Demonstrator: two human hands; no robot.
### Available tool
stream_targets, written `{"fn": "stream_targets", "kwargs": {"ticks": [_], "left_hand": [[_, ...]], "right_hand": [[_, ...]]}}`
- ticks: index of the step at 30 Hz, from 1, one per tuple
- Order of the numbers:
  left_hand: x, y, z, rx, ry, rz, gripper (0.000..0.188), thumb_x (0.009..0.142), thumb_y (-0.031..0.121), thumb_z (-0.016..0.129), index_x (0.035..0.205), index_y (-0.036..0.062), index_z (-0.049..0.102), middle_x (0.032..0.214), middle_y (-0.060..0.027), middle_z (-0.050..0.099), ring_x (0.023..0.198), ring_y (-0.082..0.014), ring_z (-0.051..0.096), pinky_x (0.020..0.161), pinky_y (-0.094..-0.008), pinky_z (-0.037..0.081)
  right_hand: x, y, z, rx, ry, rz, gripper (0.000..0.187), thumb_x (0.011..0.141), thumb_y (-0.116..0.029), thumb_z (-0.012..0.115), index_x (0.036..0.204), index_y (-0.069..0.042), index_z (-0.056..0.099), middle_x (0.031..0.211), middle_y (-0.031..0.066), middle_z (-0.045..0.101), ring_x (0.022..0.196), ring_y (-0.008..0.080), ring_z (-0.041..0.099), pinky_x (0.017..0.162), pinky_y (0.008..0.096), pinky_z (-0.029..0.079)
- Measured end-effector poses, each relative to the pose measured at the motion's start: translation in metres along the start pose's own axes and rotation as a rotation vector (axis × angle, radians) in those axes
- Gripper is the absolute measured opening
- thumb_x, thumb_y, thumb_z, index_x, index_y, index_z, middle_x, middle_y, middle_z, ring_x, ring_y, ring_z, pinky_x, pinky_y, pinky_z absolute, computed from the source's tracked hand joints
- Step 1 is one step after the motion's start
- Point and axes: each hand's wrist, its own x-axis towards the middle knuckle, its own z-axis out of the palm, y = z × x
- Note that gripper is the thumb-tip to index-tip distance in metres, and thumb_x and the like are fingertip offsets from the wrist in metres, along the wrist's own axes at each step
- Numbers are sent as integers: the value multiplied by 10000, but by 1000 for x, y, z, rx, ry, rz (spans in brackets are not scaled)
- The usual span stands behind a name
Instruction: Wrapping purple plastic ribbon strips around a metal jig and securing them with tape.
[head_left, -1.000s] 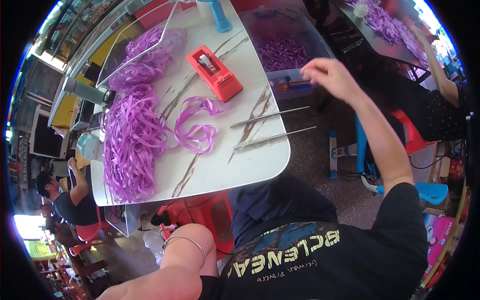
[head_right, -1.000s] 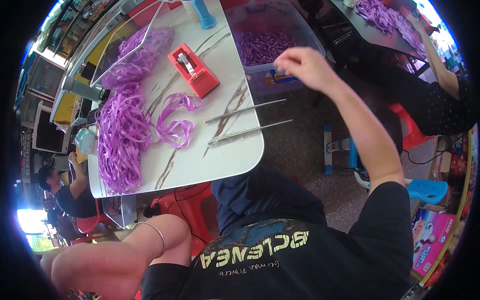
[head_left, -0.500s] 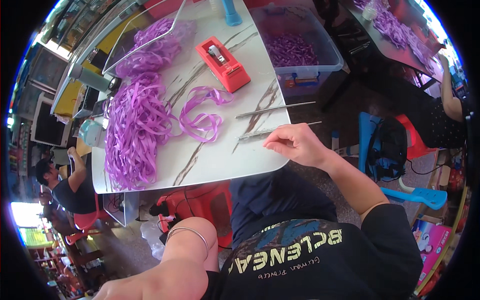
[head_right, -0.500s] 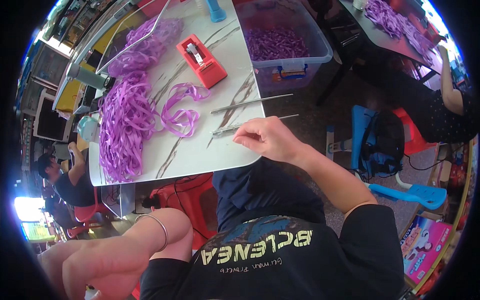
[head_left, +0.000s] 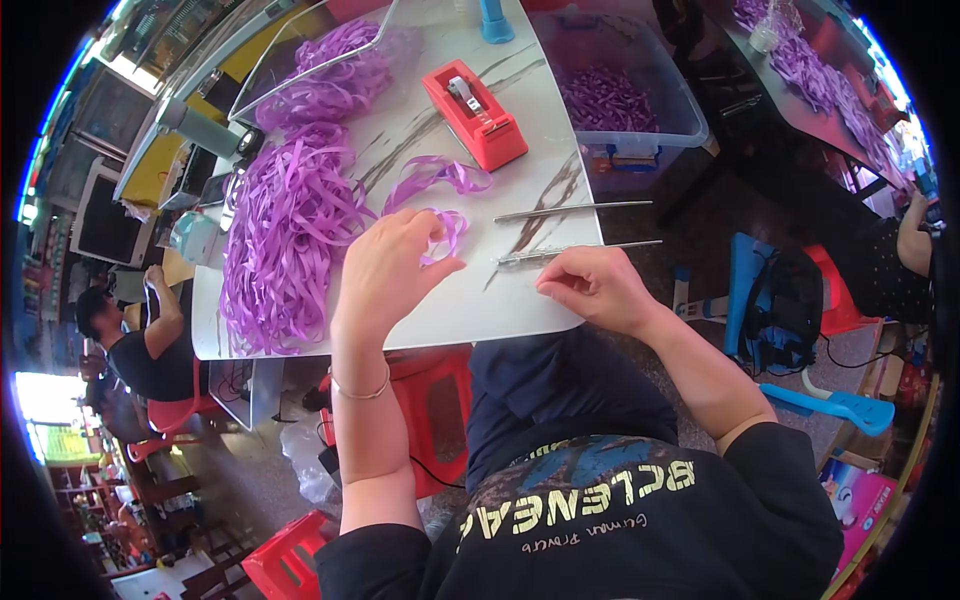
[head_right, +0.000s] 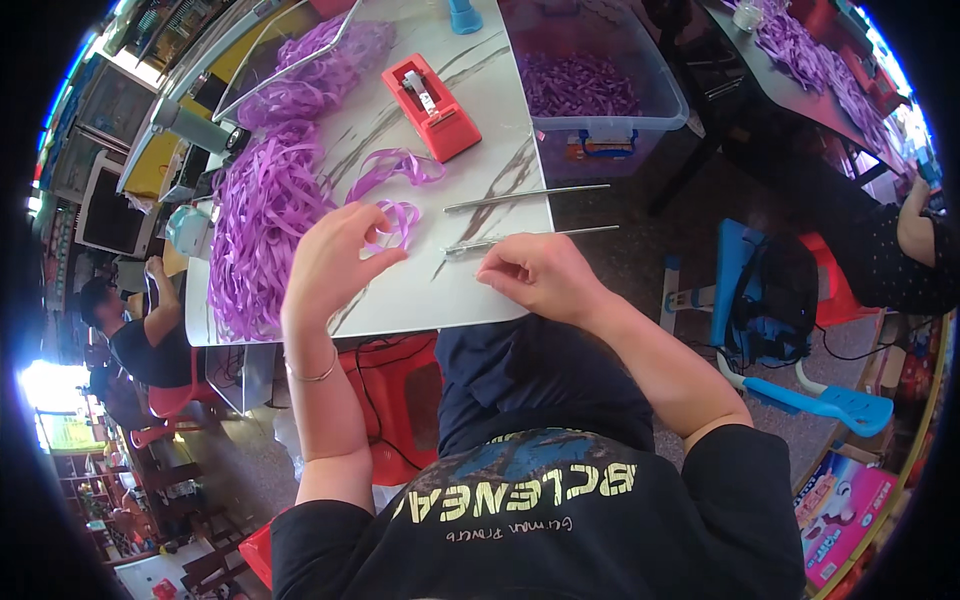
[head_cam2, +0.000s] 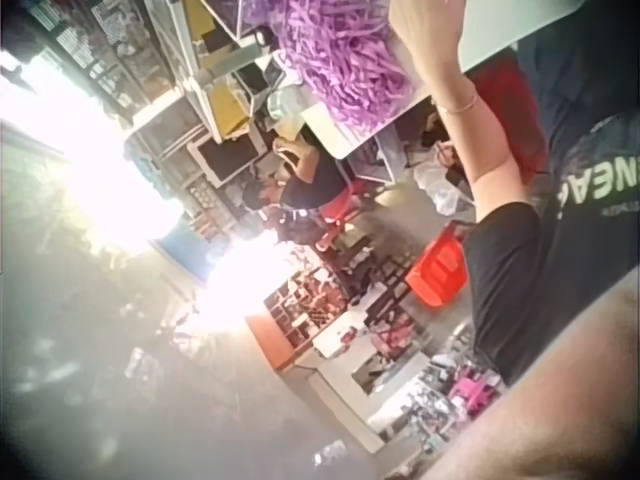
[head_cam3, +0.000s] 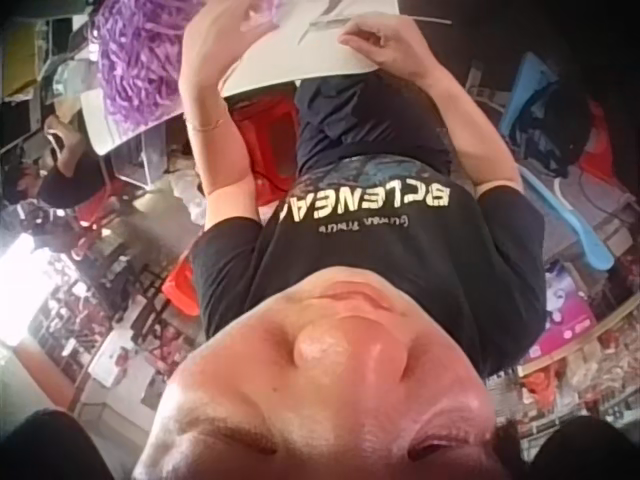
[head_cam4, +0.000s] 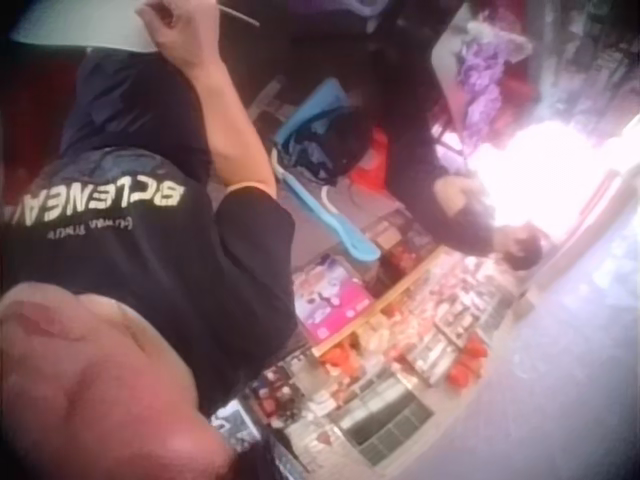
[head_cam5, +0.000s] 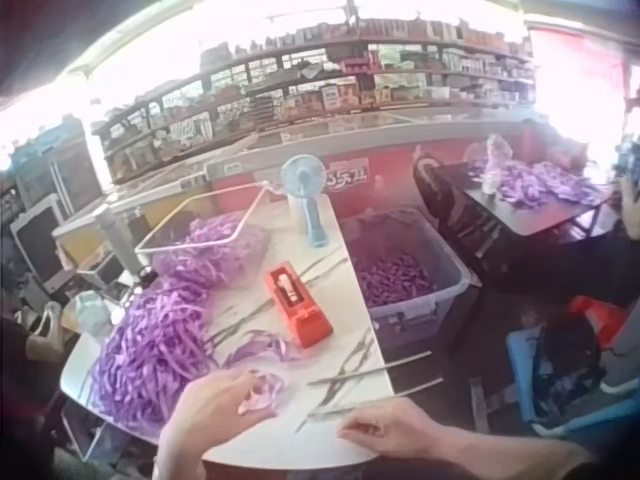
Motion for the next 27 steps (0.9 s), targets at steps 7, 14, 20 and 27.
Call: {"fn": "stream_targets", "kwargs": {"ticks": [7, 14, 20, 27], "left_hand": [[21, -35, 13, -370, 52, -142, 133, 801, 144, 560, 762, 18, 554, 744, -84, 576, 696, -192, 544, 627, -319, 433], [85, -32, -82, -1140, 512, -56, 198, 902, 207, 466, 954, 19, 497, 990, -157, 620, 878, -204, 622, 696, -258, 494], [106, 48, -118, -1177, 878, 202, 123, 882, 144, 439, 950, 54, 489, 1052, -138, 594, 752, -143, 590, 544, -211, 449], [79, 100, -130, -1067, 684, 487, 132, 852, 104, 395, 916, 40, 491, 1047, -133, 591, 617, -110, 557, 384, -166, 294]], "right_hand": [[0, 0, -2, 8, -4, -3, 107, 765, -112, 663, 826, -27, 644, 708, 87, 623, 631, 164, 600, 585, 263, 465], [-1, 2, -4, 119, 6, 73, 92, 799, -108, 639, 834, -23, 645, 718, 54, 631, 665, 102, 590, 610, 246, 466], [-1, 13, -12, 323, -26, 175, 137, 824, -128, 621, 907, -18, 630, 773, 10, 623, 699, 57, 551, 653, 215, 452], [22, -16, -28, 106, 212, -123, 311, 806, -88, 615, 1100, -22, 540, 999, 41, 565, 922, 101, 518, 785, 245, 419]]}}
